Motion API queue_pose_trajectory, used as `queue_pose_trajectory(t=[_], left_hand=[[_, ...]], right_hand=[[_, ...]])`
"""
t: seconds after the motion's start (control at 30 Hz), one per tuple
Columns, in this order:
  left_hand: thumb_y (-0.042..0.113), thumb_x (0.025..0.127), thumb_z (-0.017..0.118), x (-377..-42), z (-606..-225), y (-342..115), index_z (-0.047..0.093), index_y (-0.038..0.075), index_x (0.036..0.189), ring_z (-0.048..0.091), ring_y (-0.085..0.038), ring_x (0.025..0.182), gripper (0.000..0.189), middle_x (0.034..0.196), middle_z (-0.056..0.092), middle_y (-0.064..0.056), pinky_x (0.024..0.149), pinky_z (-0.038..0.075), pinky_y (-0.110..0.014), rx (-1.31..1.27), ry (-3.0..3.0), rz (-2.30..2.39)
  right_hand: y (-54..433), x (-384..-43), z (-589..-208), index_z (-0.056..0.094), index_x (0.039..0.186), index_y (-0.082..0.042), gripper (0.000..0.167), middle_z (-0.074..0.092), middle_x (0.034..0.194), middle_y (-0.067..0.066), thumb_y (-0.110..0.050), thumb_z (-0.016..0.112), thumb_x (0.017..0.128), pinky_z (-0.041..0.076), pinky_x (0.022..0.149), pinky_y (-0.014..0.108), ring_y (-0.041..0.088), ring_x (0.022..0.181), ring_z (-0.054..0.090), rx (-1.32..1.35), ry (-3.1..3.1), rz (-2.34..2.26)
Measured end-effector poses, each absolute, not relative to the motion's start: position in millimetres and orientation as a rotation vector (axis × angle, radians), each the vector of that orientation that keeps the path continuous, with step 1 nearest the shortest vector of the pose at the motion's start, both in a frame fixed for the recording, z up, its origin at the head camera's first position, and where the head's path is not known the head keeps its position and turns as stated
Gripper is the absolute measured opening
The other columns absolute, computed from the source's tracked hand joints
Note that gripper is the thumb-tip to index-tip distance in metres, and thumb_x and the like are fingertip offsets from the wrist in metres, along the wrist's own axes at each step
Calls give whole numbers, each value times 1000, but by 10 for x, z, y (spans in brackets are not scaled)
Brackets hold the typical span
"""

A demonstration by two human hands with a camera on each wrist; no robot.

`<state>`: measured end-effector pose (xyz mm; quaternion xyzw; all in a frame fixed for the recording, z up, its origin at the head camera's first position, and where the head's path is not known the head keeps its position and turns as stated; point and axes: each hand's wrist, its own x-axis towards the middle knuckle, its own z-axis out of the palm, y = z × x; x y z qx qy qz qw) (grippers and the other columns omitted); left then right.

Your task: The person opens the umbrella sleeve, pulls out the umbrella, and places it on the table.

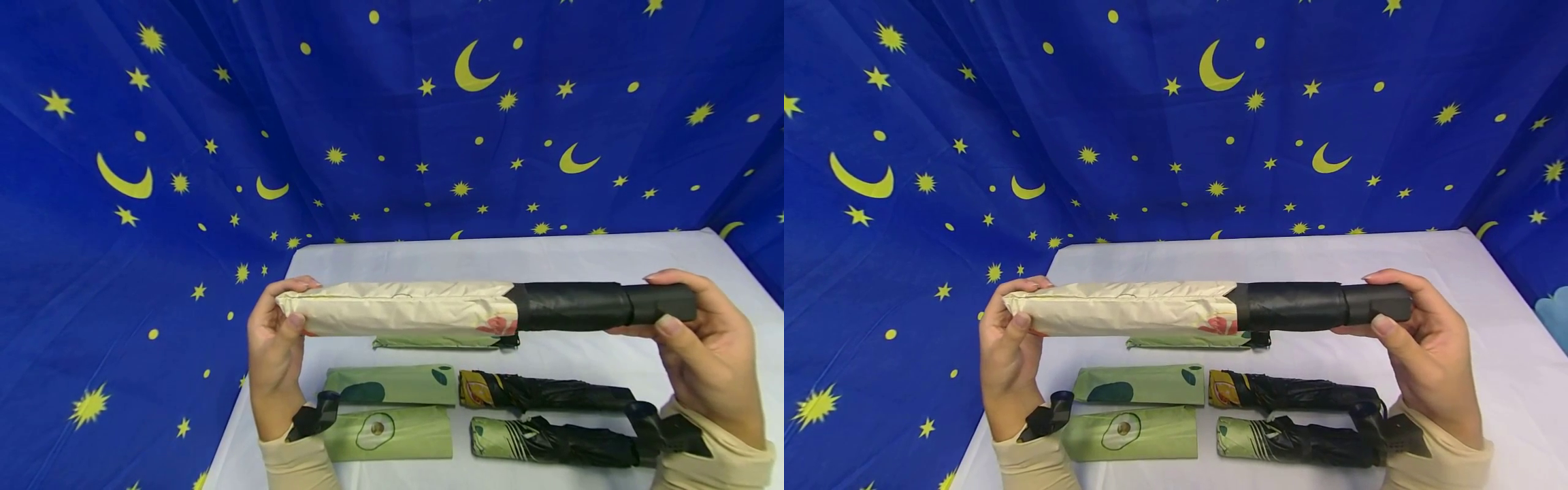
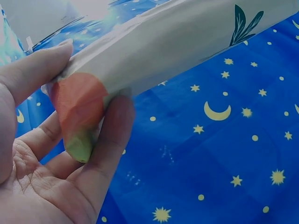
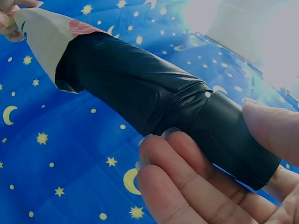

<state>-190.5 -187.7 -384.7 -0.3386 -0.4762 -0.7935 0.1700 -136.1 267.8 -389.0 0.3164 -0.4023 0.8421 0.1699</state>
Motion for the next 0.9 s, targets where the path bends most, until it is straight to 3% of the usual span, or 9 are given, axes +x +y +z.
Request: queue_pose_trajectory(t=[0.63,0.9], left_hand=[[-4,94,57,-1871,-3825,-1902,61,-12,113,62,-30,100,21,113,64,-22,76,57,-30,-856,-1317,-2242],[-4,95,59,-1872,-3823,-1914,60,-13,112,63,-29,98,20,112,64,-23,74,58,-30,-840,-1275,-2241]], right_hand=[[2681,-1348,-3865,37,132,30,39,58,110,34,29,36,93,59,84,47,45,93,72,918,-1077,2423],[2713,-1355,-3871,36,133,30,39,56,112,33,27,36,94,59,87,47,47,90,72,922,-1080,2424]])
